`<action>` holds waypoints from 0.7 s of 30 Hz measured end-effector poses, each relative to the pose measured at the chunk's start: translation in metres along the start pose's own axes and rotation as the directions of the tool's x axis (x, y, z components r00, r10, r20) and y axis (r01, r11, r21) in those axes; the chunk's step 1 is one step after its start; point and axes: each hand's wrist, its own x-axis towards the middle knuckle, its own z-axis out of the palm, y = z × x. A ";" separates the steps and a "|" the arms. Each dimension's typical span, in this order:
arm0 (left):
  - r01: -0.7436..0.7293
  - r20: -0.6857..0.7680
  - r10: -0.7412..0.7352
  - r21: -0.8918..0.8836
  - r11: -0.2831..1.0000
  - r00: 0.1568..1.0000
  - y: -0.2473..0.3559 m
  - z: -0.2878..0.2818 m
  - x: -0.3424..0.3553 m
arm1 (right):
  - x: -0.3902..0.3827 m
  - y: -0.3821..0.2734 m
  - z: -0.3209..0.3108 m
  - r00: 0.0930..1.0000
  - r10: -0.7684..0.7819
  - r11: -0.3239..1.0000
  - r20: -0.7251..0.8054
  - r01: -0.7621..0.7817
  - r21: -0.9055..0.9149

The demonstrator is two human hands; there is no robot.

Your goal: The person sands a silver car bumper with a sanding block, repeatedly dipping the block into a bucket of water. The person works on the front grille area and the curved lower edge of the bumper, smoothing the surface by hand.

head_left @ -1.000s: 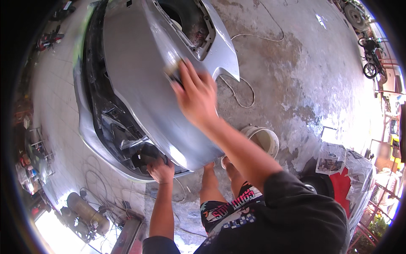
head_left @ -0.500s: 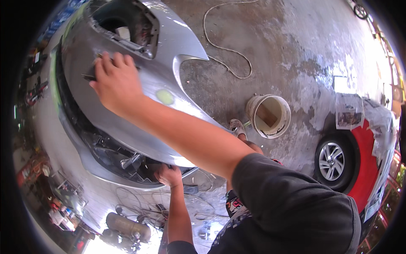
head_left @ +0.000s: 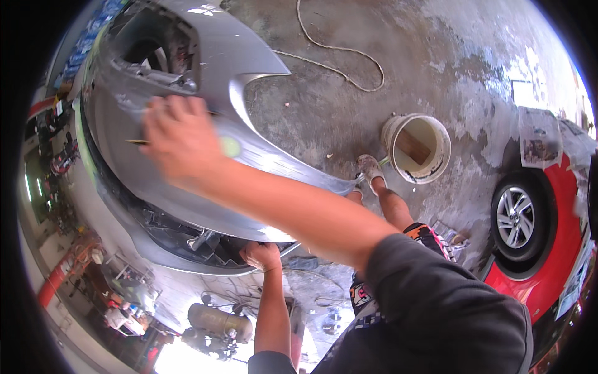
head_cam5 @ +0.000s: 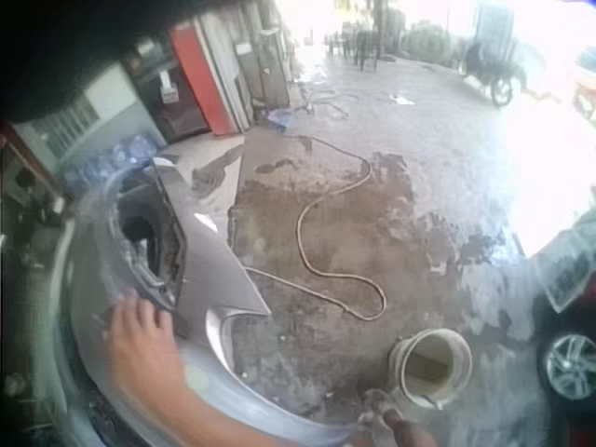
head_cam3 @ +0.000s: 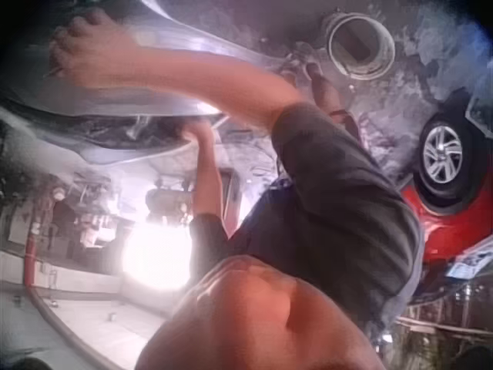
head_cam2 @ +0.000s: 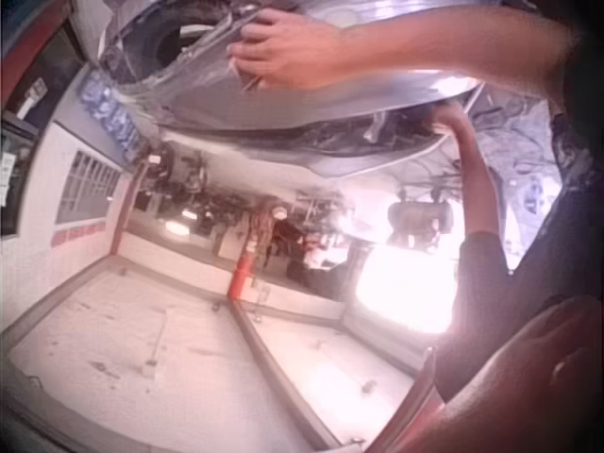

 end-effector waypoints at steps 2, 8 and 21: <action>-0.062 0.092 0.049 0.151 0.987 0.995 -0.026 0.009 -0.009 | 0.038 -0.016 0.020 0.986 -0.008 0.977 0.165 0.043 -0.209; -0.002 -0.018 0.003 0.059 0.998 1.000 -0.009 -0.016 -0.010 | -0.134 0.041 -0.091 0.988 0.029 0.996 0.150 -0.016 -0.090; 0.029 -0.011 -0.028 0.063 0.998 1.000 0.002 -0.016 -0.008 | -0.118 0.020 -0.101 0.957 0.019 0.998 0.289 0.001 -0.069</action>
